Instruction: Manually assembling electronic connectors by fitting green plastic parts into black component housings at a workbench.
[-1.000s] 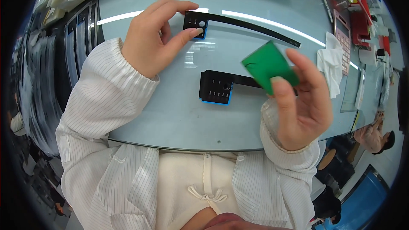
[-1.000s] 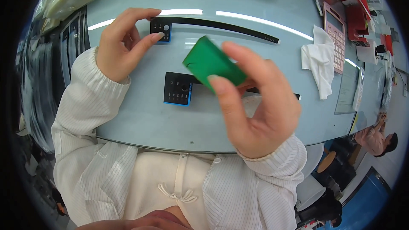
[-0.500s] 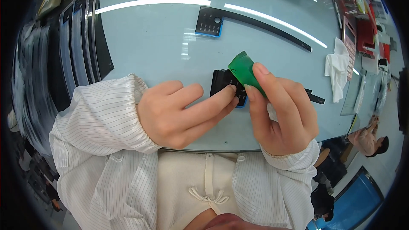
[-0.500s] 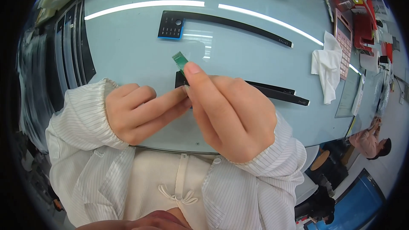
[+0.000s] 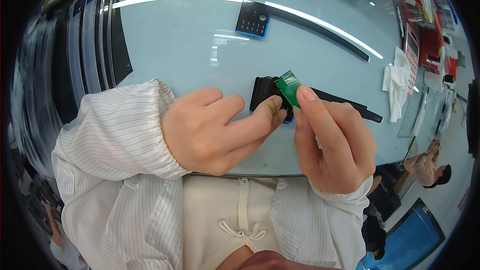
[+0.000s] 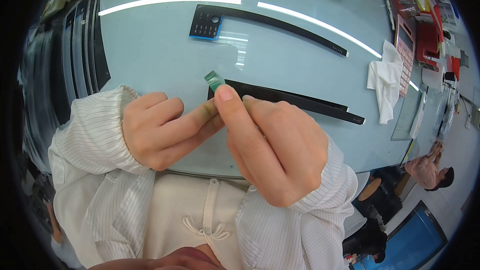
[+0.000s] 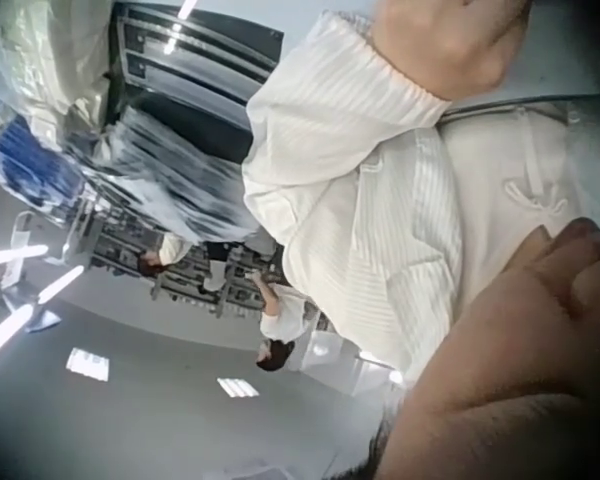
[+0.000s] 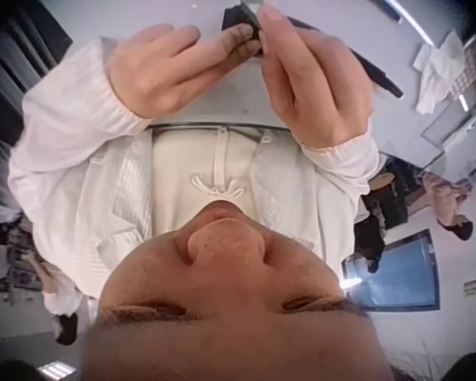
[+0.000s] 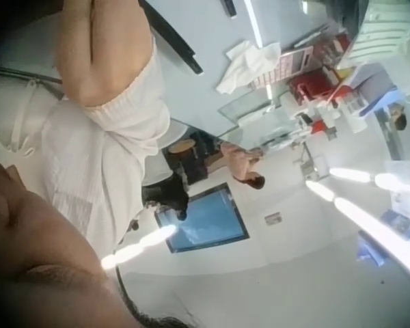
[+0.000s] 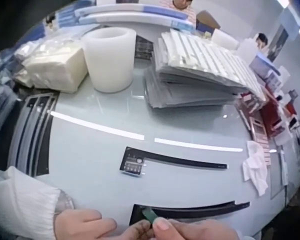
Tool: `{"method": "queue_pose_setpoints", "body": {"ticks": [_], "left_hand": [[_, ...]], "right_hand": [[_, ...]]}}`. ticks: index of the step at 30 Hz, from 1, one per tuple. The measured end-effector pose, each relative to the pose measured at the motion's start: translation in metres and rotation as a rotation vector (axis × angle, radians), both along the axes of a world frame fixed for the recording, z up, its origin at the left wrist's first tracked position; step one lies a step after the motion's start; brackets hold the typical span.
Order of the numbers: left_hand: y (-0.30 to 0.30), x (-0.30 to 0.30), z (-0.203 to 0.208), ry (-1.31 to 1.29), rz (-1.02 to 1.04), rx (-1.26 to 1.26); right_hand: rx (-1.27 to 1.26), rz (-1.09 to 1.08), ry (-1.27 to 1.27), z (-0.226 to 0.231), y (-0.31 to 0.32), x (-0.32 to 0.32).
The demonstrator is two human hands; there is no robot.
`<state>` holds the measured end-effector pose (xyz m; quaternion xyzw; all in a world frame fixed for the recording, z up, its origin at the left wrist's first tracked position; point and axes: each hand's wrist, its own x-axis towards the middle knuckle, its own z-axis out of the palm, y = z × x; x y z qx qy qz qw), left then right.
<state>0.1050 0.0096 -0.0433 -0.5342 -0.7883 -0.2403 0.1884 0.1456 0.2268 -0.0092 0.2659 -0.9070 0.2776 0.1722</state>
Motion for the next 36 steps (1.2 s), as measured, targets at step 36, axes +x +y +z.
{"method": "queue_pose_setpoints", "body": {"ticks": [36], "left_hand": [[-0.013,0.002,0.007,0.178,-0.017,-0.108]], "right_hand": [[-0.231,-0.095,-0.041,0.006,0.012,-0.010]]}}
